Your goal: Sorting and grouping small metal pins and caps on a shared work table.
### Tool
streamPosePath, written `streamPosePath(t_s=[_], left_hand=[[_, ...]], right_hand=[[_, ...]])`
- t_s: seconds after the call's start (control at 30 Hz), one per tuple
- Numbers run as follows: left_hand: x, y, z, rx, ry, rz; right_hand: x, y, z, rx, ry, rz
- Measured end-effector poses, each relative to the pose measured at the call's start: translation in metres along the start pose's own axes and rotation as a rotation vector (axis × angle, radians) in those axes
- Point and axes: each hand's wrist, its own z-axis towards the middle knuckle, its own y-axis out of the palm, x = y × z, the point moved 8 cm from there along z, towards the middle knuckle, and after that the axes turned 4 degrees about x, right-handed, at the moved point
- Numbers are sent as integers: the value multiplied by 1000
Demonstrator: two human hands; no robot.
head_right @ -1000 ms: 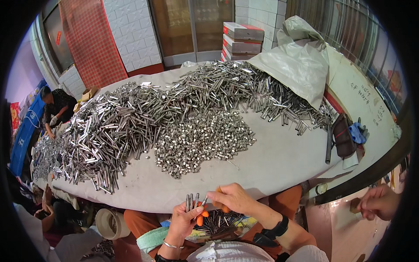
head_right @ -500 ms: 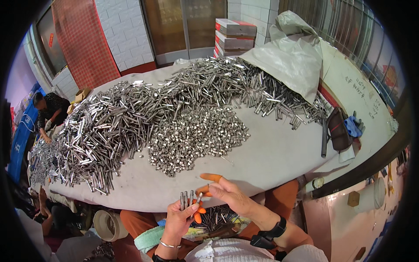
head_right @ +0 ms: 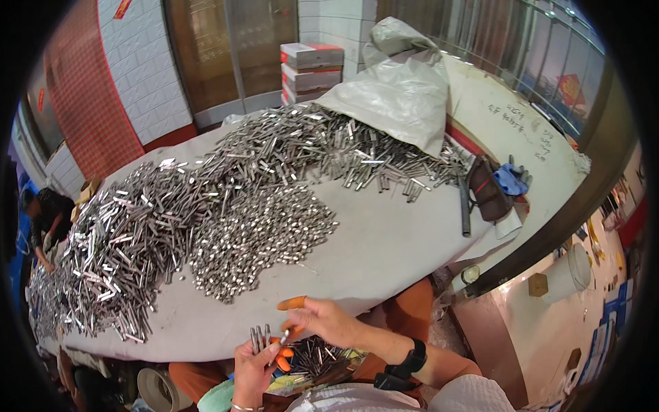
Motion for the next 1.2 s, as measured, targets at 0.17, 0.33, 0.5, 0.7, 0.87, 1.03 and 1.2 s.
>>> streamPosePath(t_s=[0.17,0.33,0.5,0.7,0.87,1.03,1.2], left_hand=[[12,10,-7,58,40,203],[23,26,-4,87,88,253],[-1,-2,10,123,-14,59],[-8,-8,9,136,-133,-48],[-17,-1,15,33,-111,-108],[-14,-16,7,50,-105,-113],[-12,-10,3,51,-98,-135]], right_hand=[[-8,-192,4,803,-72,-580],[-89,-324,-22,1335,79,-1434],[-80,-348,14,1221,165,-1592],[-86,-342,23,1006,270,-1813],[-91,-302,0,1126,69,-1322],[-5,-145,36,551,169,-363],[5,-107,36,544,89,-698]])
